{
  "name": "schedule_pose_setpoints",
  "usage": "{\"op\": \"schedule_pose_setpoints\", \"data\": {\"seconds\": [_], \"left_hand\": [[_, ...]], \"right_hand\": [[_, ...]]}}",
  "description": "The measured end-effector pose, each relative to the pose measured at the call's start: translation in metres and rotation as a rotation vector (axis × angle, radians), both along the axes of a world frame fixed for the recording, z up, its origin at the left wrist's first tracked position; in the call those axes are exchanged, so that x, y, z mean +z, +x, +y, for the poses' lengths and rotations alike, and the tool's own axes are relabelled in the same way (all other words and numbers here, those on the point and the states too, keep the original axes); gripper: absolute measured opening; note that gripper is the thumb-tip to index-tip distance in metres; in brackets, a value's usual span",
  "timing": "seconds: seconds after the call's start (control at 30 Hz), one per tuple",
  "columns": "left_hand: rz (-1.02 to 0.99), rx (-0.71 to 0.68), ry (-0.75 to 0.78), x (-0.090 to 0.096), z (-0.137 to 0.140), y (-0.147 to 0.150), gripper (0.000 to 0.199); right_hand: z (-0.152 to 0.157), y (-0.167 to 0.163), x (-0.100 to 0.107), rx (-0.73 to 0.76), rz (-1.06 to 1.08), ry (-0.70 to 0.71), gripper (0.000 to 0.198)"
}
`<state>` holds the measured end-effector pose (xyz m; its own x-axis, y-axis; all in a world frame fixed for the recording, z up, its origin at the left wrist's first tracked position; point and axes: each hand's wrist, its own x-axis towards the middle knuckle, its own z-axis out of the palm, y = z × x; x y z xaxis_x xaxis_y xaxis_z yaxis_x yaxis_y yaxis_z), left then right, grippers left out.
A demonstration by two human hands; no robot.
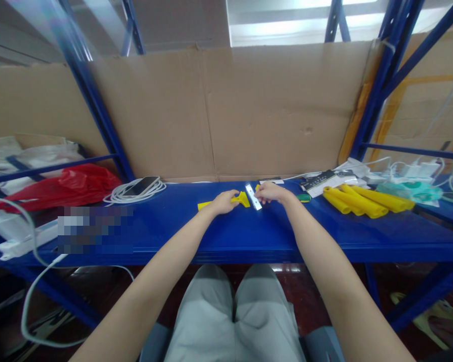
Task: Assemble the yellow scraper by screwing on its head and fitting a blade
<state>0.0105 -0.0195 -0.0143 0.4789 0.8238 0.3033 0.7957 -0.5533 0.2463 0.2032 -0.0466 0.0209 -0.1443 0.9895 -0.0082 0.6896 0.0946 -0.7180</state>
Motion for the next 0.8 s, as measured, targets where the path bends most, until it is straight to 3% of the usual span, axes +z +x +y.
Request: {"op": "schedule_pose_setpoints", "data": {"seconds": [0.3,0.8], "left_hand": [[0.091,-0.024,0.061,0.004,-0.006,0.000,0.043],[0.017,-0.051,0.120,0.001,-0.002,0.000,0.039]], "right_hand": [[0.015,-0.007,-0.020,-0.031,0.142,-0.082,0.030],[0.009,-0.017,-0.019,-0.047,0.294,-0.106,0.028]]}}
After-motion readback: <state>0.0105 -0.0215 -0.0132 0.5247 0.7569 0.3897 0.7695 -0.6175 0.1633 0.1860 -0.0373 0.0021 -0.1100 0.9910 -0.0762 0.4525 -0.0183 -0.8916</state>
